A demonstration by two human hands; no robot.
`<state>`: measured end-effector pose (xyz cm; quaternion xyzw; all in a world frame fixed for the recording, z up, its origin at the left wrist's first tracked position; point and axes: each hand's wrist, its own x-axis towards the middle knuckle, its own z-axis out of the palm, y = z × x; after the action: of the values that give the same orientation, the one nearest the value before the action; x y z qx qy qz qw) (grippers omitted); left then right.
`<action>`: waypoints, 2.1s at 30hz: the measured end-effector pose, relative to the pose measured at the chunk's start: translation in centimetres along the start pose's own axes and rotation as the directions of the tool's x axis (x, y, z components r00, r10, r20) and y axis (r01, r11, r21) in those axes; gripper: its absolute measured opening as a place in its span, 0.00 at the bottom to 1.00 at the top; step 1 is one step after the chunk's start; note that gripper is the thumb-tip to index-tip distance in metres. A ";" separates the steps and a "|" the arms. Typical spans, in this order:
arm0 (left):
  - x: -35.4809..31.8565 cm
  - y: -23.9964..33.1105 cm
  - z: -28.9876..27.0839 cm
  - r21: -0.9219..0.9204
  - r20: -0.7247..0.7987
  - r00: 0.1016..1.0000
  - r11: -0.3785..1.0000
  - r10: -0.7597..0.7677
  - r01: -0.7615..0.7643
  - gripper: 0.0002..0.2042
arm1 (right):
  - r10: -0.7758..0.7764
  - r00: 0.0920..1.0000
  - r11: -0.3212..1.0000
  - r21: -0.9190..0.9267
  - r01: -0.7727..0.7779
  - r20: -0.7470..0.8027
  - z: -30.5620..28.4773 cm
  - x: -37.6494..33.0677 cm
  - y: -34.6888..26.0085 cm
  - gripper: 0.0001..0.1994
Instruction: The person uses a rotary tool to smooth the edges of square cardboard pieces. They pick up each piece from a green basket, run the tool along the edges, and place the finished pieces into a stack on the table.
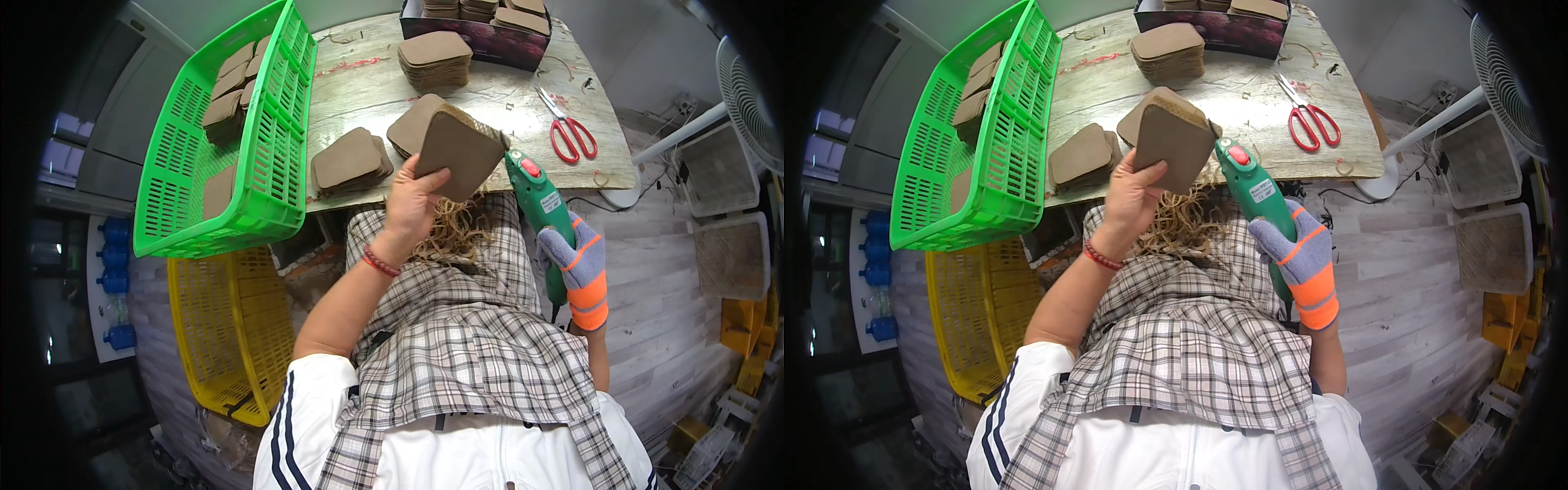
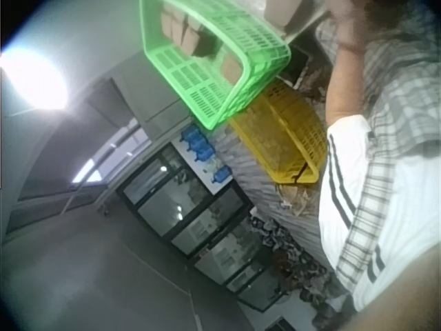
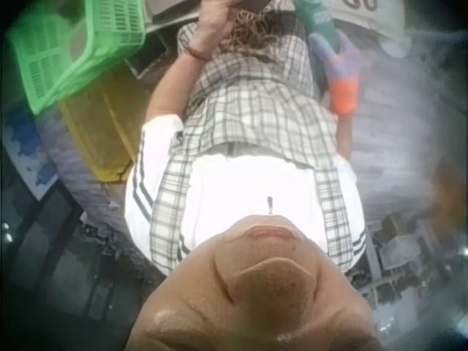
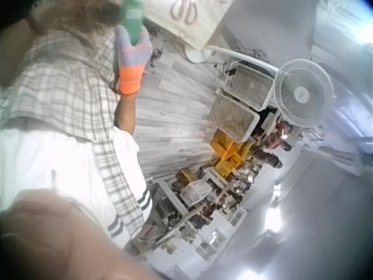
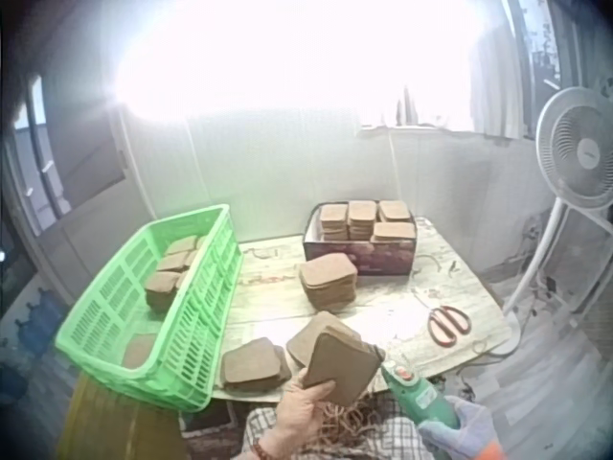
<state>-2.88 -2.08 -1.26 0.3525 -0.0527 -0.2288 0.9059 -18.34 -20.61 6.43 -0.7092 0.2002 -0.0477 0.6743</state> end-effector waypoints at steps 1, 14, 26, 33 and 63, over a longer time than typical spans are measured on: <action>0.2 1.0 -0.5 0.068 0.018 1.000 0.997 0.020 -0.021 0.13 | 0.016 0.999 1.000 -0.018 -0.016 0.027 -0.2 0.0 0.2 0.15; -0.3 6.5 -2.6 0.476 0.067 0.956 0.851 -0.287 0.222 0.13 | 0.056 0.989 0.993 -0.107 -0.042 0.136 1.1 0.2 0.5 0.20; 0.1 10.2 -2.8 0.787 0.146 0.989 0.607 -0.009 -0.110 0.10 | 0.089 0.966 0.992 -0.106 -0.065 0.241 1.2 0.3 0.6 0.19; 0.7 11.2 -3.0 0.728 0.131 0.991 0.680 -0.013 -0.088 0.09 | 0.139 0.938 0.984 -0.151 -0.094 0.316 1.8 0.0 0.2 0.20; 3.1 10.8 -12.9 0.957 -0.175 0.819 0.291 0.546 0.011 0.23 | 0.048 0.986 0.995 -0.093 -0.033 0.161 1.3 0.5 1.7 0.18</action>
<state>7.34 11.47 -3.94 0.8321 -0.0105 0.0996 0.5455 -17.85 -19.55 4.53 -0.7361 0.1608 0.0332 0.6566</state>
